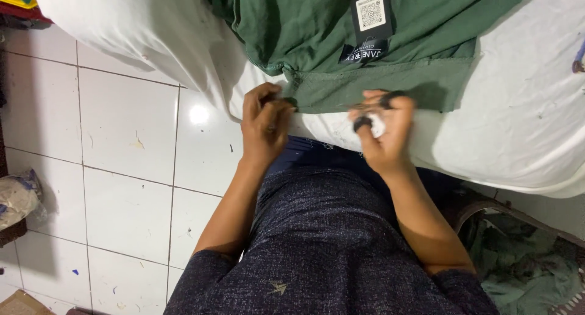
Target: Trimming excess threads from a green garment using small scissors at a workstation.
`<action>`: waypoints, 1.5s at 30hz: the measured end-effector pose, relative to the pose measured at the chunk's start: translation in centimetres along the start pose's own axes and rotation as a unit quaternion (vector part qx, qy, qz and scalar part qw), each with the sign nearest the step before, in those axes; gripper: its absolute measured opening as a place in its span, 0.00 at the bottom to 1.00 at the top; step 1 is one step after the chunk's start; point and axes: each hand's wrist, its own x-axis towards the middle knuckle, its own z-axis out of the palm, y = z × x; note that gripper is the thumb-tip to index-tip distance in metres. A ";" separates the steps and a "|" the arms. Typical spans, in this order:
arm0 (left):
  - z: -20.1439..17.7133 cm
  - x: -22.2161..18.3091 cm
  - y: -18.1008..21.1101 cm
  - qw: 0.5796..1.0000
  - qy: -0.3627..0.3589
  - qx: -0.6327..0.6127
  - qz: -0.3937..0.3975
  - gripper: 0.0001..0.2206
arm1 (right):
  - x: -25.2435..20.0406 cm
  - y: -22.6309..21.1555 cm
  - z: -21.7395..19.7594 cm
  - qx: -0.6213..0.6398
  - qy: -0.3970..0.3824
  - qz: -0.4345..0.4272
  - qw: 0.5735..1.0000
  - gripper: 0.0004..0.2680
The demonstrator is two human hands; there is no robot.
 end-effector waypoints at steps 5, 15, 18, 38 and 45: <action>-2.0 0.5 -0.1 0.998 0.057 -0.013 -0.022 0.02 | 0.5 -0.4 -2.3 -0.036 0.081 0.017 0.996 0.12; 1.7 2.2 2.4 0.993 0.032 0.068 0.093 0.02 | 1.2 -0.8 -2.2 -0.054 0.194 0.019 0.979 0.13; 0.3 1.9 2.5 0.996 -0.025 0.014 0.080 0.03 | 2.0 -2.7 -4.0 -0.163 0.233 0.000 0.959 0.17; -1.3 4.0 2.2 0.989 0.021 -0.083 -0.124 0.08 | -2.0 -4.8 -5.5 -0.121 0.214 0.207 0.947 0.21; -1.7 4.4 3.3 0.989 0.023 -0.028 -0.147 0.09 | -2.2 -4.9 -4.8 -0.239 0.192 0.150 0.940 0.19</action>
